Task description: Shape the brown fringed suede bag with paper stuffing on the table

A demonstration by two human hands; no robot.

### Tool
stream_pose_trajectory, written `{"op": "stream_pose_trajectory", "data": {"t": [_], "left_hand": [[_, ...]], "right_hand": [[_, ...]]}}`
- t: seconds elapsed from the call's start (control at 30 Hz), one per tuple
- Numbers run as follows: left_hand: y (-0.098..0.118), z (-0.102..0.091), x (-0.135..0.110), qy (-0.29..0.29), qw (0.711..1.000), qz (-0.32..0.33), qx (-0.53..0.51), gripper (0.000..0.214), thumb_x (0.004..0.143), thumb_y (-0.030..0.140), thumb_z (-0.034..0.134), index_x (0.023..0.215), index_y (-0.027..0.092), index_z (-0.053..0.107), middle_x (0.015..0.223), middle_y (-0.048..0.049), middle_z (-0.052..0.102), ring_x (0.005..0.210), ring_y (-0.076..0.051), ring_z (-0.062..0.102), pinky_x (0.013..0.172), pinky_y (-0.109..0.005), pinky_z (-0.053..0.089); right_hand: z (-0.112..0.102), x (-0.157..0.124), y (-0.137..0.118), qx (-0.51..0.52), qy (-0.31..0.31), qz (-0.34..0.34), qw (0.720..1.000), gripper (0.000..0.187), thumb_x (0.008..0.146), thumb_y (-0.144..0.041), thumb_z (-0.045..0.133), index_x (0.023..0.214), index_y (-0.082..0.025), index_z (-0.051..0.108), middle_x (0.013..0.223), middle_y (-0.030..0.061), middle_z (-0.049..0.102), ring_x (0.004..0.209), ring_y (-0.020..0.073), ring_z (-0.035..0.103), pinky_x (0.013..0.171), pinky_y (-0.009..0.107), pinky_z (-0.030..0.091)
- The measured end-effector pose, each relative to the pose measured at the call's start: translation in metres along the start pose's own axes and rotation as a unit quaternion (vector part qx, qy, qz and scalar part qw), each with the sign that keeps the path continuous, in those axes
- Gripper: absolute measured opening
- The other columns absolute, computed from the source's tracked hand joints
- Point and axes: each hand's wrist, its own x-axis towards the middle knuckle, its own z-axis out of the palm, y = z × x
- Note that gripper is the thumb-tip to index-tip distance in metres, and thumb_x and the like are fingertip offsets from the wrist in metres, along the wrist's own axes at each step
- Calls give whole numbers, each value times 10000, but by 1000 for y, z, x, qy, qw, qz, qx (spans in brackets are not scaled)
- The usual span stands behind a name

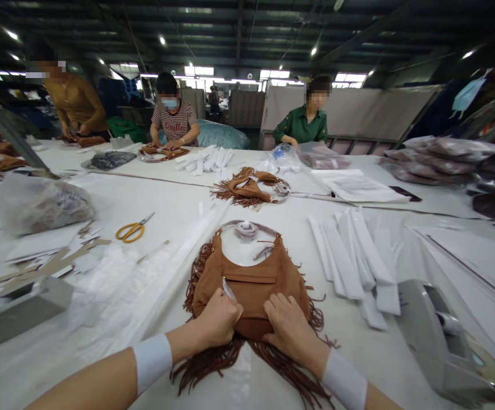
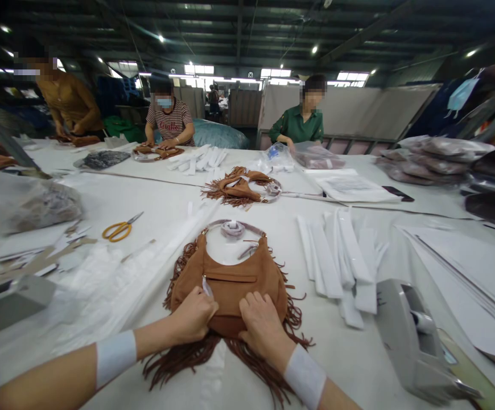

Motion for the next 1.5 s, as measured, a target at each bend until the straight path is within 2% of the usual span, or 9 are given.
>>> {"op": "stream_pose_trajectory", "data": {"t": [0.1, 0.2, 0.37, 0.53, 0.63, 0.8, 1.03, 1.37, 1.5], "left_hand": [[-8, 0, 1, -27, 999, 19, -1, 61, 700, 189, 575, 757, 173, 588, 840, -92, 686, 849, -281, 639, 797, -422, 414], [-14, -4, -2, -50, 998, 29, -22, 180, 753, 343, 640, 800, 172, 603, 897, -94, 689, 888, -289, 639, 824, -417, 420], [-11, -4, -14, -28, 998, 16, -48, 351, 774, 388, 680, 1023, 183, 543, 985, -79, 676, 947, -276, 620, 896, -424, 388], [-8, 22, -23, 2, 999, -6, -37, 70, 865, 167, 481, 892, 210, 529, 884, -32, 649, 849, -234, 590, 771, -381, 386], [-12, 42, -28, 50, 999, -5, -3, 195, 858, 79, 391, 851, 206, 539, 839, -36, 616, 793, -221, 550, 722, -367, 368], [-20, 61, -33, 123, 992, 2, 25, 220, 898, 114, 365, 796, 198, 541, 770, -42, 579, 740, -210, 506, 702, -353, 348], [-30, 72, -37, 178, 984, 0, 3, 176, 917, 256, 469, 761, 202, 532, 745, -27, 580, 732, -198, 491, 702, -353, 350], [-24, 47, -33, 54, 993, -85, -66, 65, 824, 180, 559, 888, 196, 560, 925, -42, 639, 884, -223, 541, 794, -371, 401], [-14, 31, -41, 87, 981, -68, -162, 166, 871, 355, 571, 937, 204, 594, 976, -47, 655, 930, -231, 563, 838, -377, 428]], "right_hand": [[8, 0, 7, 15, 5, -1, 1000, 407, 639, -392, 839, 832, -188, 544, 914, 41, 589, 877, 254, 521, 767, 389, 379], [13, -4, 8, 8, 14, 5, 1000, 393, 677, -388, 820, 879, -182, 552, 869, 41, 592, 815, 250, 527, 727, 379, 379], [18, -18, -6, -10, 102, 10, 995, 712, 589, -315, 885, 1171, -196, 493, 1056, 75, 576, 937, 280, 514, 830, 411, 369], [46, -34, -9, -19, 165, -2, 986, 140, 815, -139, 639, 827, -206, 517, 780, 10, 532, 721, 196, 456, 693, 346, 333], [60, -39, 0, -29, 194, -31, 980, 206, 869, -40, 459, 742, -202, 479, 703, 2, 488, 652, 177, 401, 643, 323, 298], [63, -41, 13, -38, 241, -46, 969, 248, 869, -40, 405, 693, -203, 468, 659, 9, 468, 642, 186, 385, 633, 321, 293], [63, -40, 27, -32, 299, -73, 951, 266, 817, 14, 378, 846, -180, 557, 691, 19, 535, 697, 193, 464, 735, 330, 395], [73, -33, 25, -9, 292, -45, 955, 125, 887, -122, 450, 886, -184, 558, 736, 43, 591, 709, 214, 536, 678, 353, 443], [62, -50, 23, 103, 292, 37, 950, 220, 936, -387, 461, 998, -197, 551, 918, 83, 634, 875, 253, 583, 767, 384, 479]]}}
